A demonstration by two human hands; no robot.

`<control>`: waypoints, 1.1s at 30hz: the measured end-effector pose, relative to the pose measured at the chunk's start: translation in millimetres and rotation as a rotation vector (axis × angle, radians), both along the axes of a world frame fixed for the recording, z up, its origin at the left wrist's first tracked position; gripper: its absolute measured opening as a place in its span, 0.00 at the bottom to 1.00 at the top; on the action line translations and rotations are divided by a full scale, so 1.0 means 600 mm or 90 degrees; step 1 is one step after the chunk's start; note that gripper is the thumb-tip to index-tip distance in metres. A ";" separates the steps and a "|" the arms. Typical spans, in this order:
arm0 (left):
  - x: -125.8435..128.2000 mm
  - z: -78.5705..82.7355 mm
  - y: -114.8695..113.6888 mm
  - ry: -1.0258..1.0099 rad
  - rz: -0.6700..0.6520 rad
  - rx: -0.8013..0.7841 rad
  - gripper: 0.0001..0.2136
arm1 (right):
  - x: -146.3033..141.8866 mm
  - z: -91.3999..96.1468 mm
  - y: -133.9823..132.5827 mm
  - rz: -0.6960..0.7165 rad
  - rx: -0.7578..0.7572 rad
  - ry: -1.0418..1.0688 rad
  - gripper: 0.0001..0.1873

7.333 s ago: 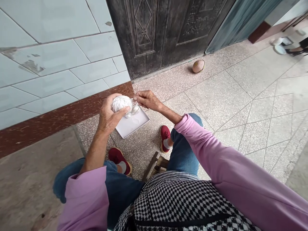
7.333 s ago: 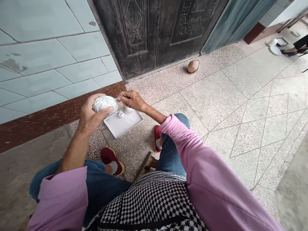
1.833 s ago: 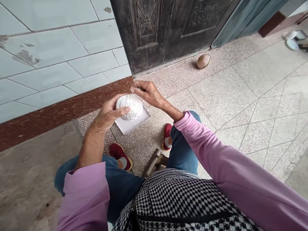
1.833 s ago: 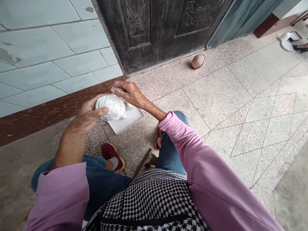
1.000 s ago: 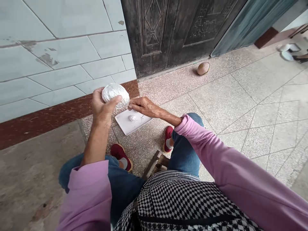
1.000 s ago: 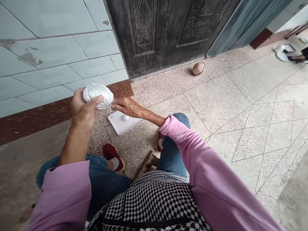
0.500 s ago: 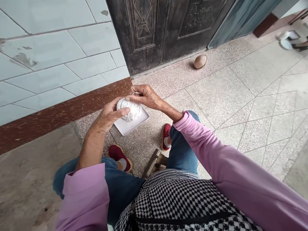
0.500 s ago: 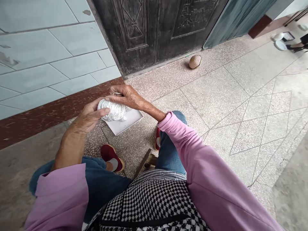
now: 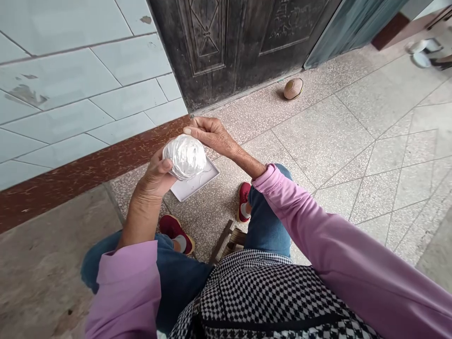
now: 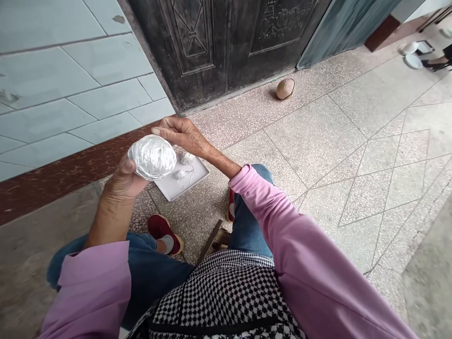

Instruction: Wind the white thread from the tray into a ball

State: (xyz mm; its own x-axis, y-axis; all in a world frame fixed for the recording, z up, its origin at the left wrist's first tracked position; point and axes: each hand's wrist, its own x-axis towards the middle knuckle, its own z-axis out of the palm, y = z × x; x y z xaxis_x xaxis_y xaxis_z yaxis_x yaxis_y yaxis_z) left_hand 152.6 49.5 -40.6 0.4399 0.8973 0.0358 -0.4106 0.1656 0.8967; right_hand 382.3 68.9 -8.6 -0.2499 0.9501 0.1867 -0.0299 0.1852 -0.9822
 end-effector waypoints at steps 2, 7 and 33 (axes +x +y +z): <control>0.004 0.006 -0.002 -0.039 0.045 0.004 0.48 | -0.009 0.000 0.000 -0.009 -0.019 -0.014 0.34; 0.006 0.030 0.002 -0.073 0.178 -0.011 0.45 | -0.034 -0.005 -0.012 -0.007 -0.012 -0.091 0.32; -0.042 0.042 0.001 0.310 -0.015 0.049 0.36 | 0.002 0.039 -0.043 -0.016 0.045 -0.158 0.33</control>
State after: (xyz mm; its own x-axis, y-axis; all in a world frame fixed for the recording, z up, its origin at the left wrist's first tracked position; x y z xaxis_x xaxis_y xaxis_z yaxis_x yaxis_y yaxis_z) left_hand 127.4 49.8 -15.7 0.4425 0.8896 -0.1130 0.0631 0.0949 0.9935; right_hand 383.8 42.9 14.7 -0.2734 0.9431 0.1894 0.2152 0.2519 -0.9435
